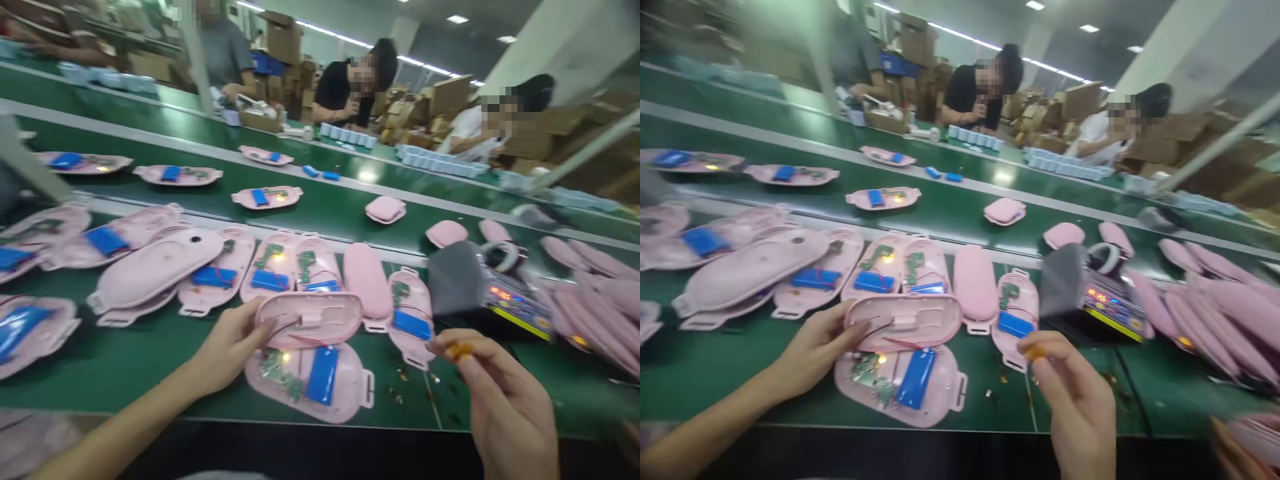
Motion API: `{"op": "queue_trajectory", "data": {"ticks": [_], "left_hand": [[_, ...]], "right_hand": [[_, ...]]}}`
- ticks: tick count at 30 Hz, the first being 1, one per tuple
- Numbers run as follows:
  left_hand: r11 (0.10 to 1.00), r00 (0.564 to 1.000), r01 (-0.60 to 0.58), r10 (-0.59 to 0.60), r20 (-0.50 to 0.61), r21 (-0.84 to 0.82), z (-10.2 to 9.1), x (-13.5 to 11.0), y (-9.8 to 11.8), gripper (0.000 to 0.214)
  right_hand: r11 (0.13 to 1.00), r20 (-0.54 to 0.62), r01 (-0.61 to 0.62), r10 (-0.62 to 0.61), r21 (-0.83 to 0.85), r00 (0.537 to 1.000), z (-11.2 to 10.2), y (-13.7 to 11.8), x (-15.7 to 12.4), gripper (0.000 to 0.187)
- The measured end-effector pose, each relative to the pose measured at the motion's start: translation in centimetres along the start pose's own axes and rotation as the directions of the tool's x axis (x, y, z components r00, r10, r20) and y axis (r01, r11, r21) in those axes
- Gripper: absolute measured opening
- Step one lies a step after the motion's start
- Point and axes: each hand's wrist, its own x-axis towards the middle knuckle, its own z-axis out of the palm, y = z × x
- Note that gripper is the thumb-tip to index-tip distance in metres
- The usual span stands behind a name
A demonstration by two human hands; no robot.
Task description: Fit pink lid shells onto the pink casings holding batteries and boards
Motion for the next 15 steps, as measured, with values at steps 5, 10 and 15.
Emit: {"op": "queue_trajectory", "data": {"ticks": [5,10,15], "left_hand": [[0.949,0.997,0.08,-0.073,0.034,-0.304,0.1,0.3,0.3,0.024],[0.884,0.997,0.076,-0.059,0.051,-0.462,0.2,0.1,0.0,0.019],[0.893,0.998,0.068,-0.056,0.042,-0.445,0.1,-0.1,-0.3,0.013]], "right_hand": [[0.853,0.698,0.507,-0.291,-0.12,0.654,9.7,-6.3,3.3,0.013],[0.732,0.862,0.65,-0.18,-0.205,0.474,14.7,-5.4,5.9,0.016],[0.616,0.88,0.751,-0.191,-0.237,0.435,16.5,-4.5,5.5,0.022]]}}
